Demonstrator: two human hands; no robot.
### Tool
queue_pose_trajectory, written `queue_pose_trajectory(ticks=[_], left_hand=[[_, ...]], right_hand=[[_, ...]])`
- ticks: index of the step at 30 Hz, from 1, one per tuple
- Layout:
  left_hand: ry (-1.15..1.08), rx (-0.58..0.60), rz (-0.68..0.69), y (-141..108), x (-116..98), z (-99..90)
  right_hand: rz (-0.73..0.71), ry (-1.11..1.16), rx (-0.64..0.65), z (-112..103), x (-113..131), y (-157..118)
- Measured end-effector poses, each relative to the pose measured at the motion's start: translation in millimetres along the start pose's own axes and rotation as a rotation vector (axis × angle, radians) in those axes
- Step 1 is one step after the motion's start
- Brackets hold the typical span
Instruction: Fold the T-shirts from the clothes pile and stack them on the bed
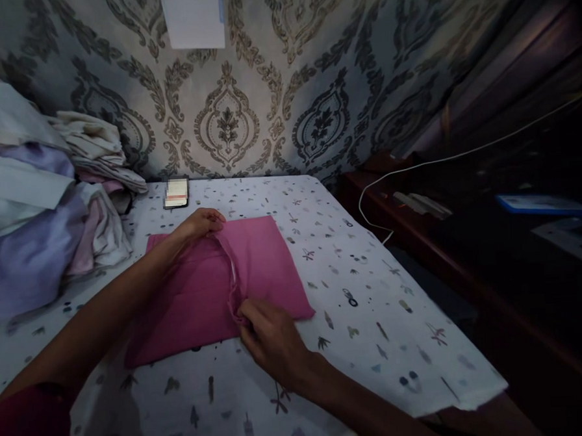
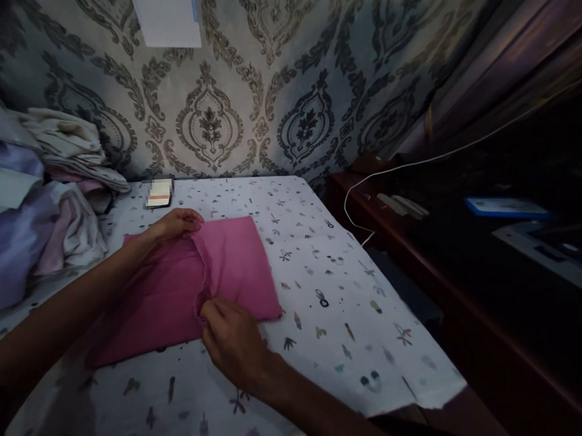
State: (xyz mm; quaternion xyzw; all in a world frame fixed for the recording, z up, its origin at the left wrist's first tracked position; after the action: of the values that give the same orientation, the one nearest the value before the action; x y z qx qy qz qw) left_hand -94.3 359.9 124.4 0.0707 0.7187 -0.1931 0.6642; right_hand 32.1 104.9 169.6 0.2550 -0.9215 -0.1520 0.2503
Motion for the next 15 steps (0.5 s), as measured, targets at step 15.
queue_pose_trajectory(ticks=[15], left_hand=[[0.596,-0.105,0.232,-20.0,-10.0,-16.4]], right_hand=[[-0.064,-0.081,0.155,29.7,17.8,5.7]])
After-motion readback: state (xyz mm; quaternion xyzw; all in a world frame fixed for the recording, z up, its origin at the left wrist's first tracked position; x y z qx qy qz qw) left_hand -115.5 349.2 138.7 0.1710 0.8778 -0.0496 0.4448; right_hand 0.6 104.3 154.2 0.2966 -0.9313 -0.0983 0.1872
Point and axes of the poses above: each hand's wrist, its own y-axis towards the middle knuckle, its own z-axis out of the palm, x = y × z, the point moved 8 cm from there along y, towards the middle knuckle, and after that the axes turned 12 degrees about -y, right-handed, at the moved point
